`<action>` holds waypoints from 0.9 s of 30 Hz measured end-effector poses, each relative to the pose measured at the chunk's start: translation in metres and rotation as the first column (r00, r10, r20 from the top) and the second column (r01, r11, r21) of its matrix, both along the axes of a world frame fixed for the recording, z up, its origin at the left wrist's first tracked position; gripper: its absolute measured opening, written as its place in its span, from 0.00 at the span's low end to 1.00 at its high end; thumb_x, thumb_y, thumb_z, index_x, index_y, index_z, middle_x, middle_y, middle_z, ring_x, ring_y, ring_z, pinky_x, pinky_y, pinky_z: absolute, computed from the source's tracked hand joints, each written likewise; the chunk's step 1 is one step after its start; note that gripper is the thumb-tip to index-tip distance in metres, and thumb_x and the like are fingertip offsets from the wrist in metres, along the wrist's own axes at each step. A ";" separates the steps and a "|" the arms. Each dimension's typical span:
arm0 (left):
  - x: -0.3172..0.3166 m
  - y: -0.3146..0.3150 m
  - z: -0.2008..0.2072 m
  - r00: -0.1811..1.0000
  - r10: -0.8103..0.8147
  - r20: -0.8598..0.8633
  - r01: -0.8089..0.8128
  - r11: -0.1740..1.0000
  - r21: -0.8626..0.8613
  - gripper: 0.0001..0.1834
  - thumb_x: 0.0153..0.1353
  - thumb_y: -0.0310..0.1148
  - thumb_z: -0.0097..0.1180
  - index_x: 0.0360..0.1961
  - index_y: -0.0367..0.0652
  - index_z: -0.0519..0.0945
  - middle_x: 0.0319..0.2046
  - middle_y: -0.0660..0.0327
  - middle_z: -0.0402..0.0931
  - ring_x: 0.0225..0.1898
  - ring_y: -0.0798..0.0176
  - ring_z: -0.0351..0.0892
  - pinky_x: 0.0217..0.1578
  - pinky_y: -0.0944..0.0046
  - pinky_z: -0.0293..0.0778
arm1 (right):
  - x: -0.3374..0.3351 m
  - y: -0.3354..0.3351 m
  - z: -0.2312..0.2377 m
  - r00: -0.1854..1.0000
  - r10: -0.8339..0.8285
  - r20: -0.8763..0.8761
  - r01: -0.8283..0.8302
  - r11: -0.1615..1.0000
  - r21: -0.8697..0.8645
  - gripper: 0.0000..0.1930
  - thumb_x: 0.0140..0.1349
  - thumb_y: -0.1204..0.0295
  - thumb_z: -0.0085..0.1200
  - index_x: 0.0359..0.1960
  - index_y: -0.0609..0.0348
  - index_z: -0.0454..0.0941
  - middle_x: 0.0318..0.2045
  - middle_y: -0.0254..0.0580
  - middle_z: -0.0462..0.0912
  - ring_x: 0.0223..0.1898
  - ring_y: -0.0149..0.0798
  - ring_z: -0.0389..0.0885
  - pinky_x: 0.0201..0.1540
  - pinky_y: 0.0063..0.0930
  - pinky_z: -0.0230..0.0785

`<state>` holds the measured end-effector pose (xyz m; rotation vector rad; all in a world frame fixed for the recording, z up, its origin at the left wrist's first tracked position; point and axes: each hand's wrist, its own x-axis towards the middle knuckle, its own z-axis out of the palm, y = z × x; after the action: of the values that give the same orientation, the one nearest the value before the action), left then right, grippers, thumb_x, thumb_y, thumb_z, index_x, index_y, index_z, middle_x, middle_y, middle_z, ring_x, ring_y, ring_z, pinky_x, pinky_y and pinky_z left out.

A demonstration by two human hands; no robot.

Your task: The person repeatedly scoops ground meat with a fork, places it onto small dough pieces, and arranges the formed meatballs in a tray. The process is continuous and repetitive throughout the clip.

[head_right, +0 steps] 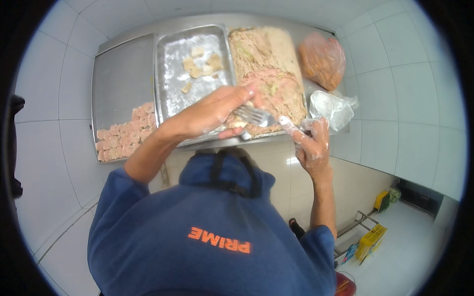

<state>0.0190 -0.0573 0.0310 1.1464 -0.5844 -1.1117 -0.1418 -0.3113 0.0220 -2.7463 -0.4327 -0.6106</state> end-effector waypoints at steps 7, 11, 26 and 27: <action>0.007 0.008 -0.008 1.000 -0.014 -0.019 0.015 0.999 0.031 0.31 0.82 0.55 0.36 0.54 0.32 0.74 0.23 0.60 0.73 0.17 0.71 0.67 0.24 0.68 0.68 | -0.004 -0.007 0.004 0.999 0.003 -0.040 -0.003 1.000 0.003 0.23 0.55 0.85 0.54 0.53 0.59 0.88 0.34 0.46 0.72 0.35 0.47 0.71 0.39 0.41 0.67; 0.000 0.004 -0.019 0.998 0.001 -0.058 0.000 1.000 0.021 0.26 0.83 0.50 0.36 0.56 0.35 0.73 0.30 0.54 0.77 0.19 0.68 0.72 0.31 0.65 0.73 | 0.001 -0.010 -0.004 0.999 0.013 -0.046 -0.013 1.000 -0.001 0.23 0.56 0.85 0.52 0.54 0.61 0.87 0.34 0.46 0.72 0.33 0.44 0.71 0.36 0.37 0.67; -0.023 -0.021 -0.035 0.599 0.517 -0.612 -0.710 0.696 -0.106 0.18 0.77 0.26 0.53 0.63 0.39 0.66 0.54 0.49 0.77 0.56 0.57 0.81 0.61 0.53 0.79 | -0.007 0.035 -0.035 0.981 -0.178 -0.078 0.192 0.949 0.251 0.32 0.54 0.89 0.53 0.62 0.55 0.84 0.33 0.42 0.70 0.36 0.44 0.69 0.42 0.36 0.67; -0.025 -0.022 -0.034 0.601 0.484 -0.636 -0.704 0.697 -0.136 0.18 0.77 0.27 0.53 0.63 0.39 0.65 0.53 0.49 0.77 0.56 0.57 0.82 0.61 0.52 0.79 | -0.006 0.039 -0.038 0.978 -0.192 -0.083 0.208 0.944 0.256 0.32 0.54 0.89 0.53 0.62 0.55 0.84 0.33 0.42 0.70 0.36 0.44 0.69 0.42 0.36 0.67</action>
<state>-0.0060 -0.0793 -0.0026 0.5410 0.0908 -0.6242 -0.1482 -0.2723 -0.0157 -2.5594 -0.0513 -0.5887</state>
